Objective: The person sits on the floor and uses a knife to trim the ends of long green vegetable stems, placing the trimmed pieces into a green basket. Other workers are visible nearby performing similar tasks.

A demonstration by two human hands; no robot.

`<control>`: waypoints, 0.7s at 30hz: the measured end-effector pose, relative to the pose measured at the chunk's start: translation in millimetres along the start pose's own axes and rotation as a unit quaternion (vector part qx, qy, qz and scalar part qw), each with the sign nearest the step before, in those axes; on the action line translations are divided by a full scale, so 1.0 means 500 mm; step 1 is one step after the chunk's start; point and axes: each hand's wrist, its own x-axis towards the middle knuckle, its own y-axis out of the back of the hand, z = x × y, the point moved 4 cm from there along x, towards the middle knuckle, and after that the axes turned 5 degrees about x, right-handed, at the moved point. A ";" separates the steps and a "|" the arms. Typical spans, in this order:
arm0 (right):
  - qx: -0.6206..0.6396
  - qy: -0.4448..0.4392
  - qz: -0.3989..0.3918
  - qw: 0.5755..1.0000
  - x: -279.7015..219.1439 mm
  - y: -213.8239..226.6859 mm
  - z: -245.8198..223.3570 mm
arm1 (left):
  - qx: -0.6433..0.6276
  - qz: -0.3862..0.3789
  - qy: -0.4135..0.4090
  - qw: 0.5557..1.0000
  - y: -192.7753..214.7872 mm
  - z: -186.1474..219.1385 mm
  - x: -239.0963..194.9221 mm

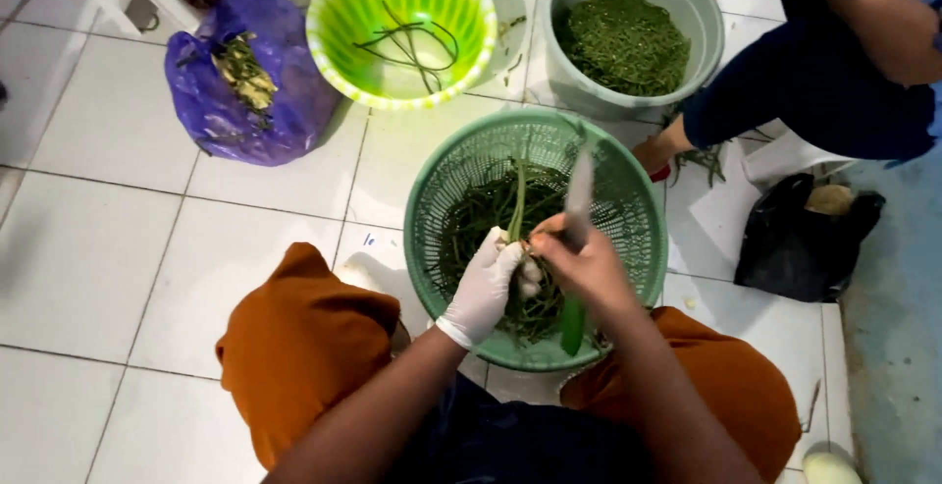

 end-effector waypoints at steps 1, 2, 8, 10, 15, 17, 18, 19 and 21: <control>-0.004 0.015 0.013 1.000 0.012 0.009 0.004 | -0.010 -0.034 -0.004 0.999 -0.004 0.019 -0.009; -0.006 0.016 0.015 1.000 0.024 0.021 0.010 | -0.011 -0.037 -0.005 0.999 0.003 0.028 -0.015; 0.048 0.020 -0.035 0.998 0.043 0.033 -0.056 | -0.003 -0.087 -0.046 0.995 0.026 0.072 -0.024; 0.048 0.048 -0.063 0.996 0.044 0.020 -0.088 | -0.020 -0.067 -0.046 0.997 0.031 0.113 -0.033; 0.065 0.088 -0.149 0.983 0.036 -0.019 -0.179 | -0.009 -0.042 -0.072 0.996 0.050 0.165 -0.003; 0.068 0.106 -0.166 0.978 0.039 -0.018 -0.176 | -0.003 -0.038 -0.077 0.996 0.048 0.174 0.012; 0.048 0.100 -0.171 0.979 0.040 -0.014 -0.165 | -0.003 -0.049 -0.077 0.996 0.043 0.172 0.016; 0.027 0.094 -0.176 0.980 0.041 -0.010 -0.155 | -0.003 -0.060 -0.078 0.995 0.039 0.169 0.022; -0.014 0.100 -0.180 0.978 0.033 -0.017 -0.156 | -0.004 -0.062 -0.079 0.995 0.034 0.160 0.031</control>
